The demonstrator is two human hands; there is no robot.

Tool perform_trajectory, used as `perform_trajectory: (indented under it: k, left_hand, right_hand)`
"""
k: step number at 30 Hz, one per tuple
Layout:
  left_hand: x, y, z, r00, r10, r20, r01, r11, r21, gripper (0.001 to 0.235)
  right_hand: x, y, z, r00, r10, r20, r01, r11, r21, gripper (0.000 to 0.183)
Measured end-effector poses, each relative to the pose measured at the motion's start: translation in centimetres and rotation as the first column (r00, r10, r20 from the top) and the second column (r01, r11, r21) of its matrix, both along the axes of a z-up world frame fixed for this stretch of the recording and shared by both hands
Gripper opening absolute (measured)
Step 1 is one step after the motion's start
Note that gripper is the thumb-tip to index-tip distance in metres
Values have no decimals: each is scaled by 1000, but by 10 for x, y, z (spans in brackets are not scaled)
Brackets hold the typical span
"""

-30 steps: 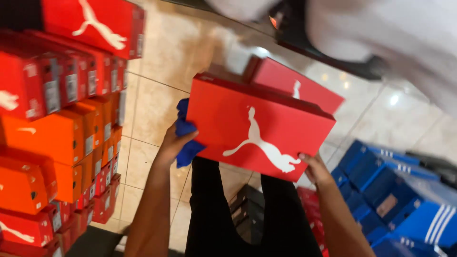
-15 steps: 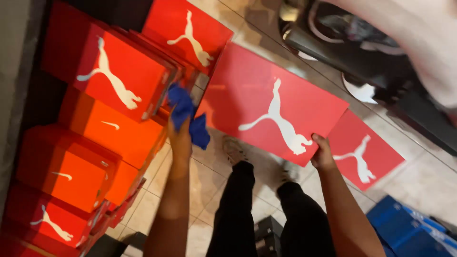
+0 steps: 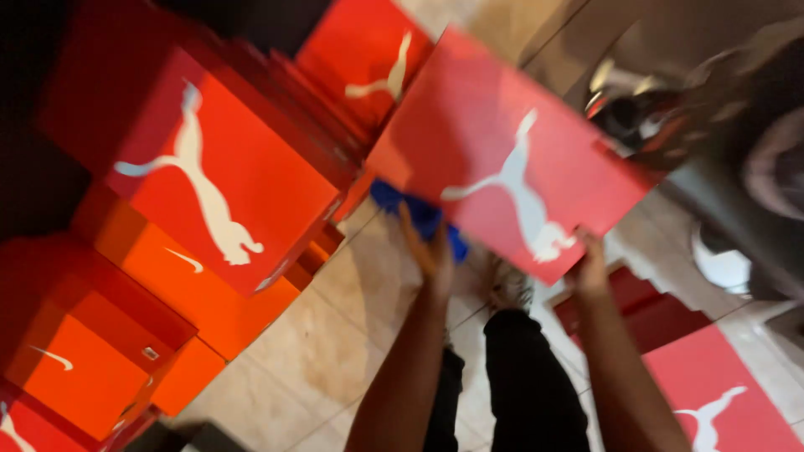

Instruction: Wiping shoe boxes with a cloth and organizing them in a storage area

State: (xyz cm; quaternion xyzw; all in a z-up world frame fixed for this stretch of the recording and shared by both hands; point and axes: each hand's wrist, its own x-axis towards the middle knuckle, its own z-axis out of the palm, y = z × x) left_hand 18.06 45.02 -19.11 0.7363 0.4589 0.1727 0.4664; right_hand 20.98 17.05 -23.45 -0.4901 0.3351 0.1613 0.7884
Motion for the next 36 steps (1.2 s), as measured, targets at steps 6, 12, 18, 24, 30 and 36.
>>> perform_trajectory:
  k: [6, 12, 18, 24, 30, 36]
  left_hand:
    - [77, -43, -28, 993, 104, -47, -103, 994, 20, 93]
    - [132, -15, -26, 991, 120, 67, -121, 993, 9, 85]
    - [156, 7, -4, 1000, -20, 23, 15, 978, 207, 83]
    - [151, 27, 18, 996, -57, -63, 81, 862, 501, 75]
    - [131, 43, 12, 996, -87, -15, 79, 791, 607, 74]
    - [60, 20, 57, 951, -291, 99, 209, 849, 484, 54]
  right_hand:
    - [76, 48, 17, 999, -30, 25, 28, 998, 57, 65]
    - [133, 100, -5, 993, 22, 117, -31, 997, 70, 70]
    - [171, 182, 0, 965, 70, 254, -111, 982, 153, 75]
    - [171, 241, 21, 977, 198, 76, -205, 974, 94, 84]
    - [164, 264, 88, 940, 334, -76, -328, 941, 82, 110]
    - [139, 196, 103, 815, 577, -60, -573, 816, 71, 99]
